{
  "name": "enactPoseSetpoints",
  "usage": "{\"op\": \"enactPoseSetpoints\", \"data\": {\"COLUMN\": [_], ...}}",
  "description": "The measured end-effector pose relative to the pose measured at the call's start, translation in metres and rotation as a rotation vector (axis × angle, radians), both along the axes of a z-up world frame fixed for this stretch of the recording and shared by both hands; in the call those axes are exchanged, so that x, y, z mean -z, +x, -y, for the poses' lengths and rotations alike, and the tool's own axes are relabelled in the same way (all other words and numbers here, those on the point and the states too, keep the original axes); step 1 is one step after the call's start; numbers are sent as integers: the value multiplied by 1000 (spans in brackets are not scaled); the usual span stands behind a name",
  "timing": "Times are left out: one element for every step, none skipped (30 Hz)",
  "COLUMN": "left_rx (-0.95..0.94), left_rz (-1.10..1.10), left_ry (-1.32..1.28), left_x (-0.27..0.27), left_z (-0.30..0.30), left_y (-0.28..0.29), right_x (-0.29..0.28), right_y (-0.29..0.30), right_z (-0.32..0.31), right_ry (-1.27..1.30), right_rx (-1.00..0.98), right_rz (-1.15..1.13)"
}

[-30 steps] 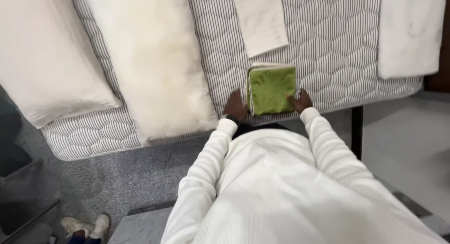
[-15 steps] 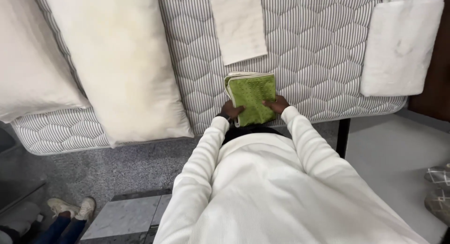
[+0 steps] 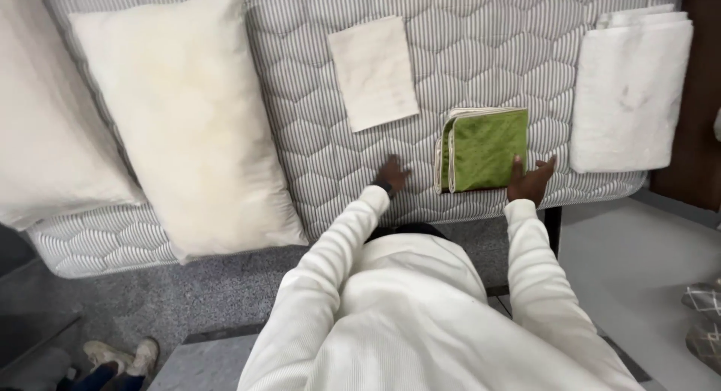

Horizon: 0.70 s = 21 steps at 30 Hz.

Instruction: The person places a white pillowcase on a mattress, inserts a white pillow into it, and smooths the fabric. They then pick up a green and red pillowcase, insert another pillow, and adjust the cover to fit the pillow.

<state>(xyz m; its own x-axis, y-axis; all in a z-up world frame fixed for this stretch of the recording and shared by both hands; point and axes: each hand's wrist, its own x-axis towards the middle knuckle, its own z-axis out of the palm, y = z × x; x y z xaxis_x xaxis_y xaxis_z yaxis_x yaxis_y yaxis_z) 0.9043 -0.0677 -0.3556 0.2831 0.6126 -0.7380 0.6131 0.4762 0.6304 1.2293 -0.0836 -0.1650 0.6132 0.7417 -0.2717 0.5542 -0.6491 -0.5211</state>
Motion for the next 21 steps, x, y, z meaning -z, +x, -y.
{"op": "enactPoseSetpoints", "data": {"left_rx": [57,70,-410,-877,-868,-1237,-1602,-1595,-1458,-1310,-1312,-1257,-1199,-1202,-1103,-990,-1001,-994,-990,-1006,-918], "left_rz": [-131,-123,-78,-22,-26,172,387,389,330,265,276,384,479,482,695,901,902,971,1033,1030,763], "left_ry": [213,215,-62,-358,-351,-371,-387,-385,-96,186,211,84,-47,-24,-79,-130,-112,-202,-292,-272,-117], "left_x": [32,33,32,31,23,14,5,-13,-31,-51,-63,-75,-88,-77,-66,-53,-49,-44,-40,-69,-98], "left_z": [0,-23,-43,-64,-85,-105,-124,-130,-144,-157,-166,-173,-175,-169,-162,-155,-136,-118,-96,-79,-60], "left_y": [-5,-22,-40,-59,-75,-91,-102,-109,-112,-117,-120,-125,-134,-139,-143,-146,-151,-154,-161,-162,-166], "right_x": [-14,-19,-25,-31,-17,-3,9,2,-4,-11,-26,-42,-58,-38,-19,2,17,32,47,63,79], "right_y": [-6,-16,-28,-40,-53,-67,-77,-96,-111,-127,-140,-153,-170,-174,-175,-177,-181,-187,-195,-195,-198], "right_z": [-7,-11,-13,-14,-10,-5,0,2,-6,-13,-27,-40,-48,-50,-52,-54,-66,-79,-89,-102,-114], "right_ry": [-42,-41,-86,-131,-126,-9,106,110,57,5,30,-101,-239,-220,-124,-24,-14,62,135,142,130], "right_rx": [171,186,92,-1,9,-136,-283,-276,-300,-326,-332,-347,-368,-378,-575,-770,-787,-739,-693,-713,-499], "right_rz": [15,21,62,102,98,109,123,125,21,-83,-84,-165,-250,-255,-155,-52,-54,-80,-113,-123,-420]}}
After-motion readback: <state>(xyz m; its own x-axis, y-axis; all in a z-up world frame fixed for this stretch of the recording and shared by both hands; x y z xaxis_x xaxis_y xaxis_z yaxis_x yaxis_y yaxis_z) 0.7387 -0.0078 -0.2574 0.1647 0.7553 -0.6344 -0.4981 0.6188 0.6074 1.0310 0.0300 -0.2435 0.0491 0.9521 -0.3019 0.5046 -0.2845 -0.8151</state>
